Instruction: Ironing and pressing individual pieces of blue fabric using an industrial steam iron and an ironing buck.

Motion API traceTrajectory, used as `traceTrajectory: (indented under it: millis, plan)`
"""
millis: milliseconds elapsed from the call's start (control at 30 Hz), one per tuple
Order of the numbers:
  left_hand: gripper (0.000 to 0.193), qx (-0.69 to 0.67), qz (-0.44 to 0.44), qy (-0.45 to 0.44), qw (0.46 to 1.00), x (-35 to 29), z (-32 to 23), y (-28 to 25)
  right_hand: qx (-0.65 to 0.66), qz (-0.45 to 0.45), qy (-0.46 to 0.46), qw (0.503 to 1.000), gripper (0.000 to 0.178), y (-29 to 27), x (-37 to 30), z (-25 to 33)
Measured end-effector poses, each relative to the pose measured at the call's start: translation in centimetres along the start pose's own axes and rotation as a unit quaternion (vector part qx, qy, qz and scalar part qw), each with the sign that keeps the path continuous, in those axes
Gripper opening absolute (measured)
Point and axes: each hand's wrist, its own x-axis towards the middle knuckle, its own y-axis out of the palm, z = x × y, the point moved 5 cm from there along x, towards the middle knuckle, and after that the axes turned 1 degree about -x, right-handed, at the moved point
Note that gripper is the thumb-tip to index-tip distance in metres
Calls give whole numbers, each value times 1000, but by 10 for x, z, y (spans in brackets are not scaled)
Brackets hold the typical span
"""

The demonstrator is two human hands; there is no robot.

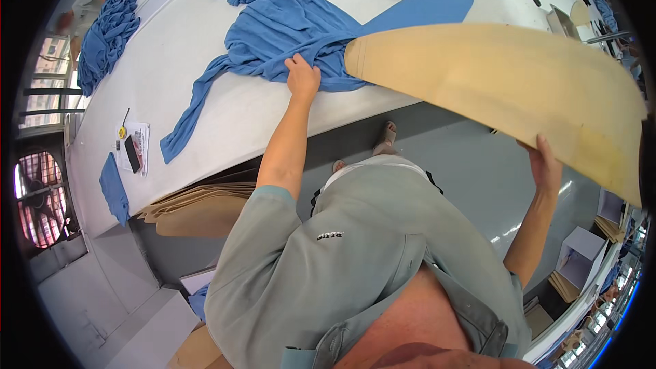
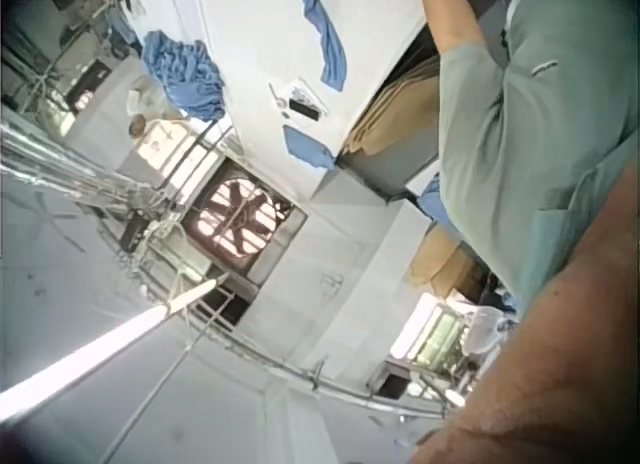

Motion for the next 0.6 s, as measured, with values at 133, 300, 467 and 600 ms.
traceTrajectory:
  millis: [133,300,467,600]
  plan:
    - [27,-38,73,-30,996,-20,17,-12,129,-19,84,988,36,-44,0,-77]
    - [23,-4,107,8,994,-19,-16,-86,207,-24,176,962,34,-30,23,-130]
    - [19,74,177,63,979,-26,-45,-137,271,172,297,899,32,65,55,-168]
    - [19,-89,144,47,984,-19,-94,-165,245,338,363,833,26,199,66,-176]
